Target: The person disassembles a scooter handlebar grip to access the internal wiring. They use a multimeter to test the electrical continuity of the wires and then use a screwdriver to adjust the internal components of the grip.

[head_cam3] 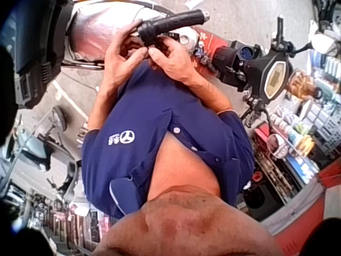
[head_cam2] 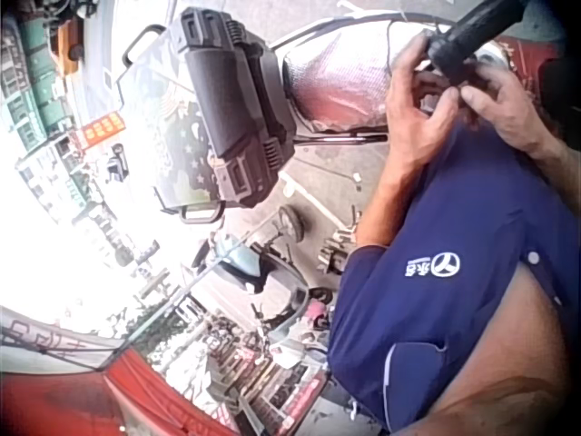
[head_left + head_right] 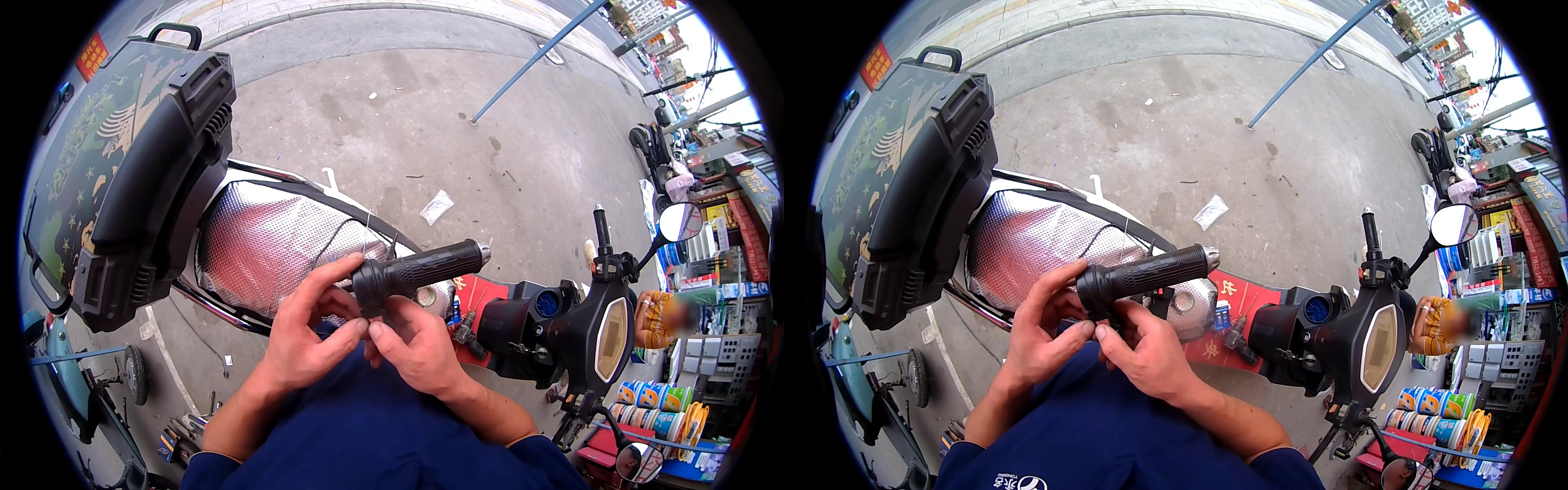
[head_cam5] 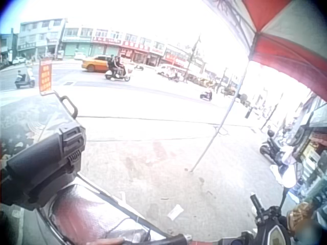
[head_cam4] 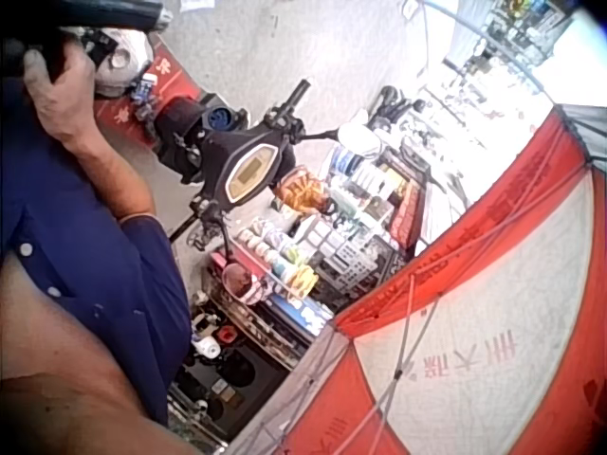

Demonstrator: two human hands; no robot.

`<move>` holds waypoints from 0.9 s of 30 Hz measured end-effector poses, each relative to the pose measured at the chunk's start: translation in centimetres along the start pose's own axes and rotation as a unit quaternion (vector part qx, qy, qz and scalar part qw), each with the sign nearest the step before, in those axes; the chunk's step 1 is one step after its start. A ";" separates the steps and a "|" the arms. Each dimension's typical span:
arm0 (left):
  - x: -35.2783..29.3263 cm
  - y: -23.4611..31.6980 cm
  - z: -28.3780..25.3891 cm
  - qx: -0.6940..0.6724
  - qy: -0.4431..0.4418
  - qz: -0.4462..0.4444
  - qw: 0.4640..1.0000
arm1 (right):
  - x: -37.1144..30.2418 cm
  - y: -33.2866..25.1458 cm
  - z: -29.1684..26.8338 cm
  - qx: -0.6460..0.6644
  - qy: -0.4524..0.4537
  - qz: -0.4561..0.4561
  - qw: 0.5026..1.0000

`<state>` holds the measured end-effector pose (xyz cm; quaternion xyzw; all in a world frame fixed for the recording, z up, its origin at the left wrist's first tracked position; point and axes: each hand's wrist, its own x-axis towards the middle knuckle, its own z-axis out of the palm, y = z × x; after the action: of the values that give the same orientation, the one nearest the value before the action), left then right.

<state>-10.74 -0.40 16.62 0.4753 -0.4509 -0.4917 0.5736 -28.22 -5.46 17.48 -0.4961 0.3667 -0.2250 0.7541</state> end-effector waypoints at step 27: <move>0.3 0.3 0.2 -0.071 -0.006 -0.021 0.997 | -0.5 -0.4 -0.2 -0.061 -0.024 -0.025 0.998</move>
<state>-10.88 -0.67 16.98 0.4404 -0.4080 -0.5373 0.5925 -28.65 -5.40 18.00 -0.5557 0.3494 -0.2092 0.7248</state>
